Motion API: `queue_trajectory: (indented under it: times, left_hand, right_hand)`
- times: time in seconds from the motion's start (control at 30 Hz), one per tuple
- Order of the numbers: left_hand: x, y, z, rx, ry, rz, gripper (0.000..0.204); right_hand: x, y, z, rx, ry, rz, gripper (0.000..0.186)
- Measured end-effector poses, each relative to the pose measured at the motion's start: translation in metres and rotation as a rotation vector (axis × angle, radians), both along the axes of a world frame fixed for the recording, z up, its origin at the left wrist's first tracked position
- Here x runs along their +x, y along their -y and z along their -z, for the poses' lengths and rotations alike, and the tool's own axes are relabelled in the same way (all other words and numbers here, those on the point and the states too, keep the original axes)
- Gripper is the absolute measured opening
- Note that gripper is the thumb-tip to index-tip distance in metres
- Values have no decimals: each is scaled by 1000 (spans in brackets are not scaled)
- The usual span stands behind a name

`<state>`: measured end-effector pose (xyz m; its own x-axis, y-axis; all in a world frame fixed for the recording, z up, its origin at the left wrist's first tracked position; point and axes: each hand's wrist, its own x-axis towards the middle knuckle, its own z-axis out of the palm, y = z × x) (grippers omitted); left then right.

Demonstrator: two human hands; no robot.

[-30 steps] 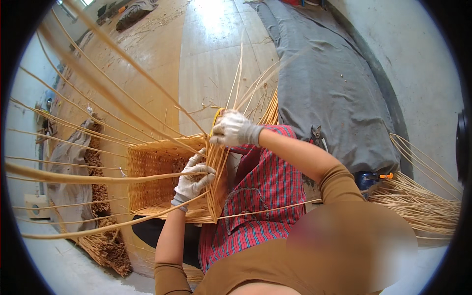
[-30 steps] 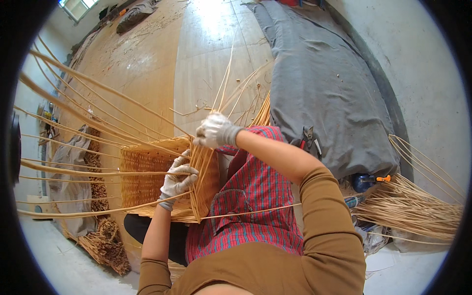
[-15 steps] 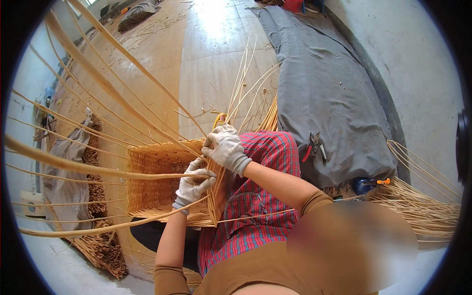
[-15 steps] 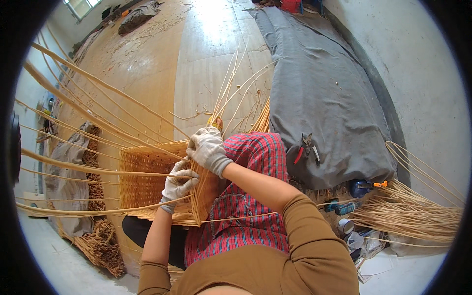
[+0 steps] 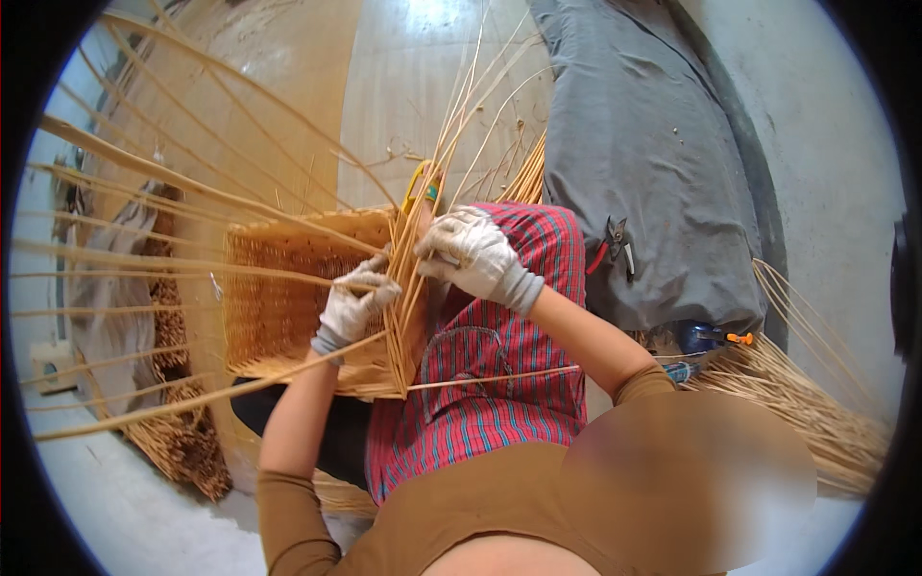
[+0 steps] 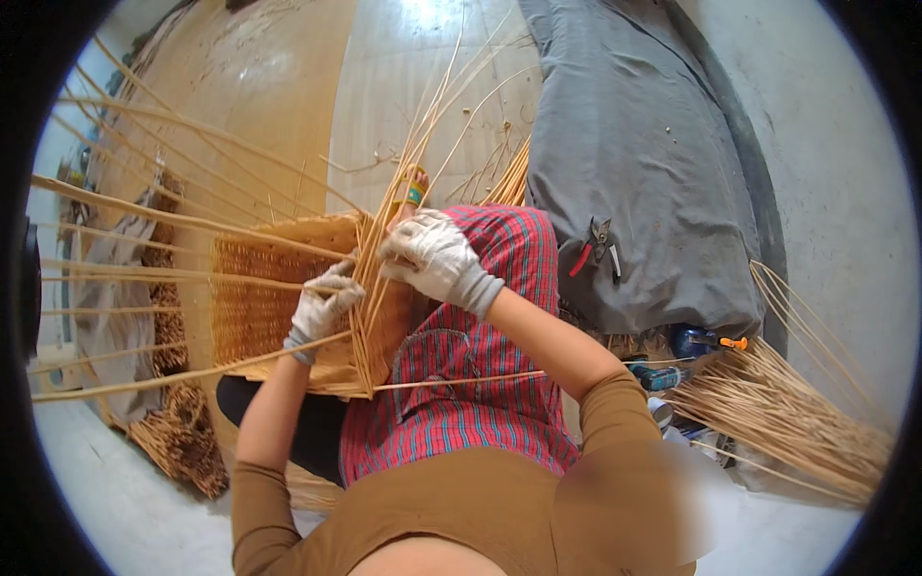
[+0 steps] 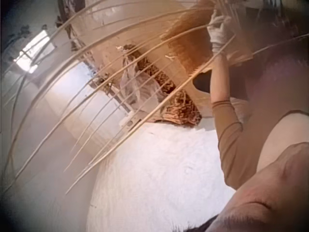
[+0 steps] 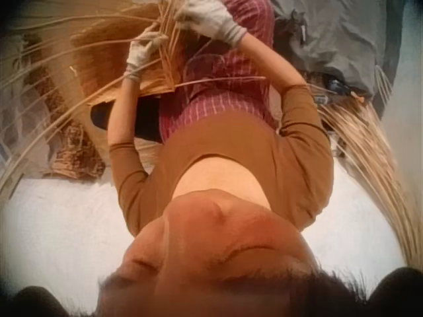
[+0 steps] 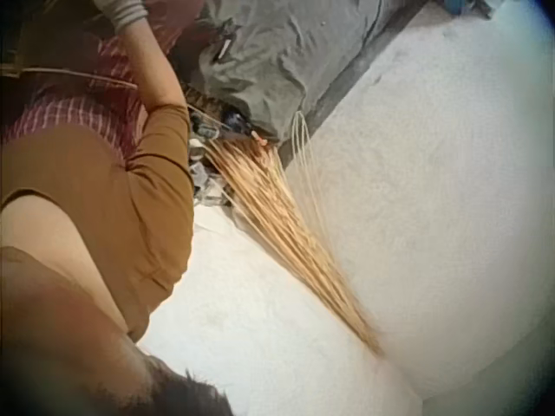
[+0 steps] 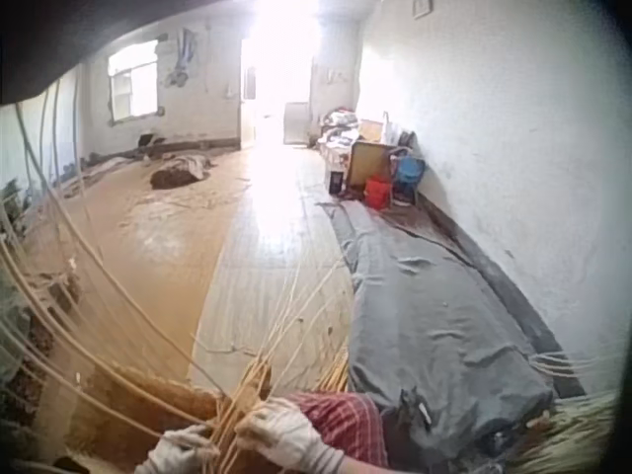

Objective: Using a power drill and hand-weaving techniques to construct a tall rectangular wicker basket.

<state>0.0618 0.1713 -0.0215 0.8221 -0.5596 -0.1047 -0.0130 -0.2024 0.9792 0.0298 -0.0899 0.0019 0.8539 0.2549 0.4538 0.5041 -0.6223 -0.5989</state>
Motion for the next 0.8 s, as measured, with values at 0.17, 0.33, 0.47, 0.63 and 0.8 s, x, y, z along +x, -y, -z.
queue_trajectory:
  times: [0.17,0.33,0.47,0.63,0.8]
  left_hand:
    - [-1,1,1,-126,-51,7,27]
    - [0,1,-2,-202,4,91,57]
    - [-3,-1,1,-133,62,103,56]
    - [-10,0,1,-61,122,65,55]
    - [-9,-7,-3,8,209,124,52]
  right_hand:
    - [3,15,14,-207,200,-3,38]
    - [29,15,17,-232,52,-119,43]
    - [40,23,5,-347,150,-186,36]
    - [55,18,-27,-286,260,-306,19]
    - [57,2,-51,-590,36,-354,21]
